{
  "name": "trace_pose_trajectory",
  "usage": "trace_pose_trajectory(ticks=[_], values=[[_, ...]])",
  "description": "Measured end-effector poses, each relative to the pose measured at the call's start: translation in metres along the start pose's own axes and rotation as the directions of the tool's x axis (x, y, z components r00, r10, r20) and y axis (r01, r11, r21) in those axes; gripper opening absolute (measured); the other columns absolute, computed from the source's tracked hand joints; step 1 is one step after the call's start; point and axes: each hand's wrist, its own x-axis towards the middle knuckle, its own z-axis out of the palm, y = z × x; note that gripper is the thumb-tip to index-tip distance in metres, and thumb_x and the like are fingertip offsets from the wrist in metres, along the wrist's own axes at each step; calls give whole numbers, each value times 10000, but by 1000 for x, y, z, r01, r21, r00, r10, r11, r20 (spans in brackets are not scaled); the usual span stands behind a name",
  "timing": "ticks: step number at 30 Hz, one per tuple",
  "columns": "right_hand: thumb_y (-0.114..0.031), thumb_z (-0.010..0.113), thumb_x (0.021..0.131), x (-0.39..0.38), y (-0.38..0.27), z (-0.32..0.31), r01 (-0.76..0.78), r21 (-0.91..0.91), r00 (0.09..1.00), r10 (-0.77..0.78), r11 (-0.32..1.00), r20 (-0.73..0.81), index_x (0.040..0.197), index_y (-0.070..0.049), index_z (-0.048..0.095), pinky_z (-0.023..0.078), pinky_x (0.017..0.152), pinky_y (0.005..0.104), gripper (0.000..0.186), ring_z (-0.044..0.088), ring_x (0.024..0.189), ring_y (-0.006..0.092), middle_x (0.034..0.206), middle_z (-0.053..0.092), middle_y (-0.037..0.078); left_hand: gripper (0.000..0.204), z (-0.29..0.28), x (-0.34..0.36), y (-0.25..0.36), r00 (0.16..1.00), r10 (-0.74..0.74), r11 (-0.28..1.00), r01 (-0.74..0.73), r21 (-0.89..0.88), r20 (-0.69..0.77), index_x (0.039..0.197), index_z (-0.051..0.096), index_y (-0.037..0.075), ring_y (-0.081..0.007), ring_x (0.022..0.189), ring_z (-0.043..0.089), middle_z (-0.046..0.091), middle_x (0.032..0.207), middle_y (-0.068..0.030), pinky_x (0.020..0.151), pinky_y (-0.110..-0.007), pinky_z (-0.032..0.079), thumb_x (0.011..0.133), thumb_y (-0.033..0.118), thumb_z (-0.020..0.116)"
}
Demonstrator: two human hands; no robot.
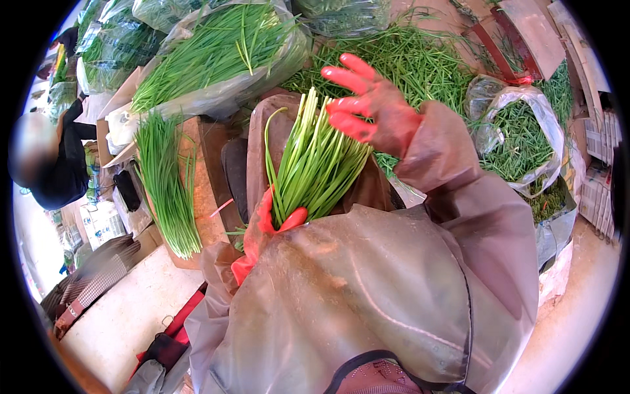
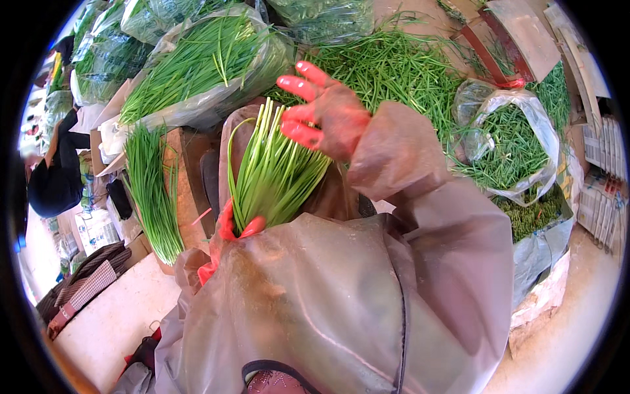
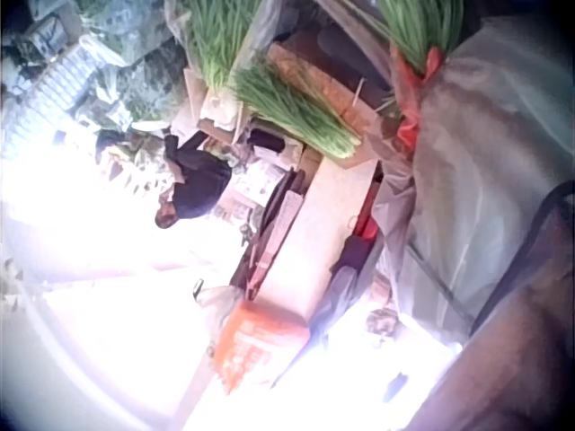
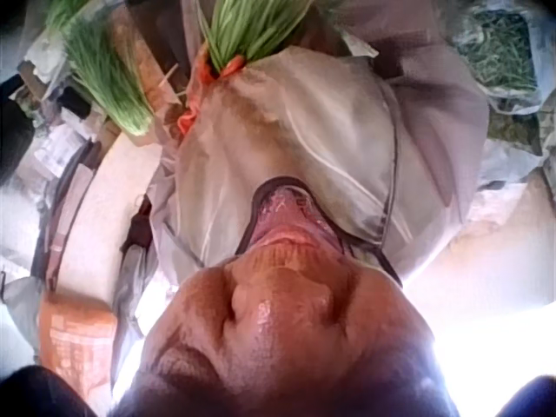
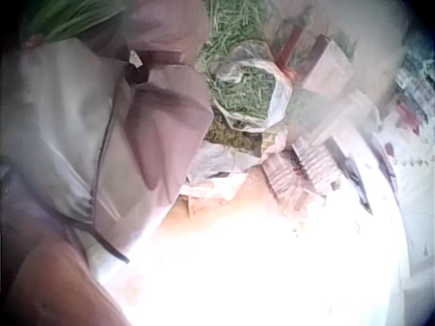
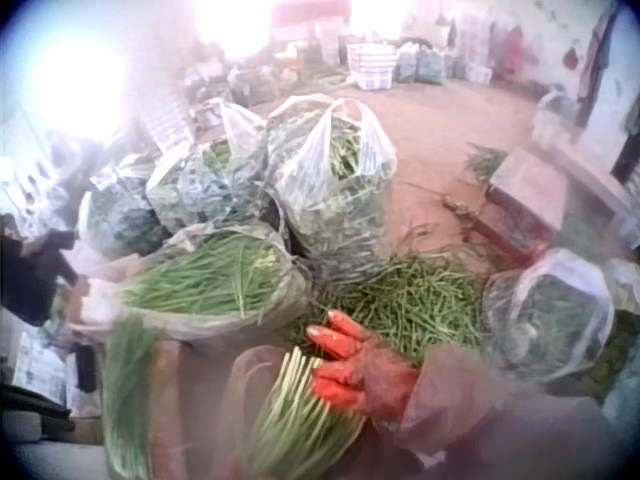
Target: The person gathers bundles of green onions by hand, secures them with red string by wrapping it several times, and places the finished bundles into a large plastic bag.
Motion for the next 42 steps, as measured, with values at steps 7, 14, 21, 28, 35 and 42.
trace_pose_trajectory(ticks=[7, 14, 21, 28, 35, 42], values=[[-115, 560, 722, -34, 6, 36, -462, 874, 712, 651, 152, 263, 1072, -149, 482, 400, 801, 288, 359, 454, 1010, 217, 1146, 471, 90, 495, 14, -8, 6, 999, -40, 881, 45, -471, 19, 1280, 236, 73, -191, 1153, 340, 314, 1277, -59, 887, -308, 374, 844, 215, 424], [90, 405, 735, -28, 4, 34, -663, 674, 740, 414, 325, 530, 1116, 22, 427, 396, 823, 268, 388, 501, 918, 168, 1231, 360, 81, 969, 14, -1, 16, 962, 128, 931, -33, -364, 241, 1327, 80, 111, -158, 1177, 293, 220, 1325, -19, 875, -272, 343, 622, 362, 696], [8, 405, 760, -9, 3, 28, -328, 937, 393, 884, -123, 254, 1136, -44, 396, 387, 456, 233, 379, 442, 493, 135, 1048, 542, 93, 983, 22, -6, 27, 984, 73, 886, 12, -464, 164, 1324, 94, 103, -168, 1182, 284, 211, 1325, -38, 872, -277, 356, 602, 350, 714], [0, 477, 719, -26, 75, -47, -572, 622, 562, 808, 535, -178, 1068, -101, 476, 442, 789, 300, 364, 442, 1018, 217, 1203, 410, 114, 813, 14, -5, 16, 967, 153, 932, -72, -354, 206, 1324, 101, 99, -150, 1191, 267, 219, 1322, -41, 885, -264, 341, 714, 246, 618], [-191, 488, 759, -2, 9, 17, -204, 28, 955, 193, 978, 224, 1051, -154, 474, 308, 853, 391, 295, 343, 1063, 253, 1241, 381, 87, 665, 28, -4, 41, 982, 53, 924, 19, -381, 179, 1313, 143, 65, -163, 1183, 285, 239, 1315, -61, 926, -269, 303, 771, 90, 527], [-426, 500, 728, -47, 31, 69, -436, 114, 872, 387, 893, 300, 891, -237, 576, 73, 985, 407, 260, 128, 1249, 245, 1329, 260, 54, 720, 14, 3, 6, 961, 194, 916, -107, -386, 195, 1311, 131, 54, -190, 1188, 286, 230, 1320, -74, 927, -291, 317, 748, 125, 574]])
